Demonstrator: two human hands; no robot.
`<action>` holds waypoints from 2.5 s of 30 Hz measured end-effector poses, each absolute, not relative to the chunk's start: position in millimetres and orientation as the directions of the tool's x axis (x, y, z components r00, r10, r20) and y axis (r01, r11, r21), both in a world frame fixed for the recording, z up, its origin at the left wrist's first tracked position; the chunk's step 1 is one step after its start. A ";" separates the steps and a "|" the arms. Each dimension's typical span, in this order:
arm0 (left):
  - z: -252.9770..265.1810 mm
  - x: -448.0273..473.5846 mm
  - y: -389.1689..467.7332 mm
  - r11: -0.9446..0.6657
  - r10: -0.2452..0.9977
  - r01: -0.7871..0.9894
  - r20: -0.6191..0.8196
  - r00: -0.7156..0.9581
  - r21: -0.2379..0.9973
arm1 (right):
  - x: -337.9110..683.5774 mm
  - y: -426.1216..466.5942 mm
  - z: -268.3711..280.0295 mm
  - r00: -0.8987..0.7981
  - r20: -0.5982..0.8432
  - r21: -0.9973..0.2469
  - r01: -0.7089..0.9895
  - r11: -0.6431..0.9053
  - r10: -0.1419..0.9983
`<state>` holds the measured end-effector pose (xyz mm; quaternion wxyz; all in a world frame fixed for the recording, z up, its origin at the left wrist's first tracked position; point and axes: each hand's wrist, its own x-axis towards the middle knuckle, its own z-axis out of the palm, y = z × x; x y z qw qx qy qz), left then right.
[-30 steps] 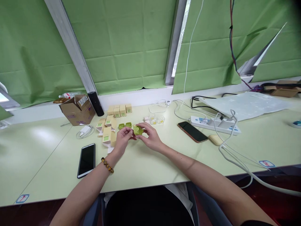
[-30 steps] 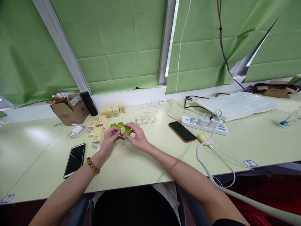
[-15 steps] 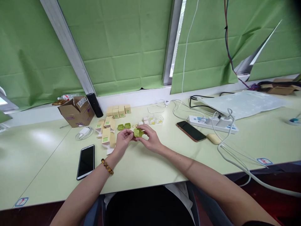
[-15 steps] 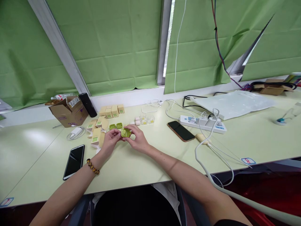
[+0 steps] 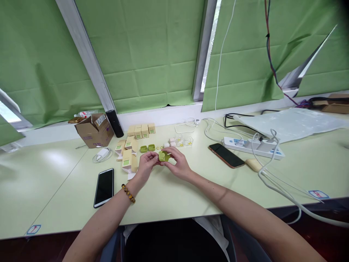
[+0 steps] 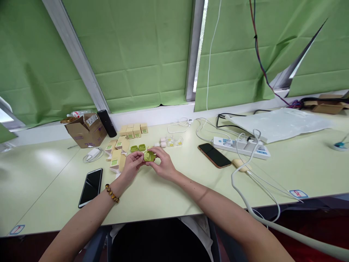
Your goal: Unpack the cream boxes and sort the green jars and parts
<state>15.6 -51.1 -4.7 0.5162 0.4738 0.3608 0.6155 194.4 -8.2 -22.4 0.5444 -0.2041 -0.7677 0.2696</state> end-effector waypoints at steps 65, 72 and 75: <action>-18.7 2.3 -45.3 -0.571 0.784 0.628 0.579 0.225 0.529 | 197.8 -9.3 -23.8 -0.408 0.668 -0.579 0.240 0.779 0.622; -13.9 7.1 -54.2 -0.586 0.787 0.617 0.550 0.280 0.526 | 198.7 -3.2 -29.3 -0.378 0.689 -0.465 0.423 0.777 0.618; -13.1 8.1 -55.8 -0.576 0.797 0.616 0.537 0.277 0.537 | 199.1 -0.9 -31.9 -0.382 0.705 -0.415 0.460 0.785 0.597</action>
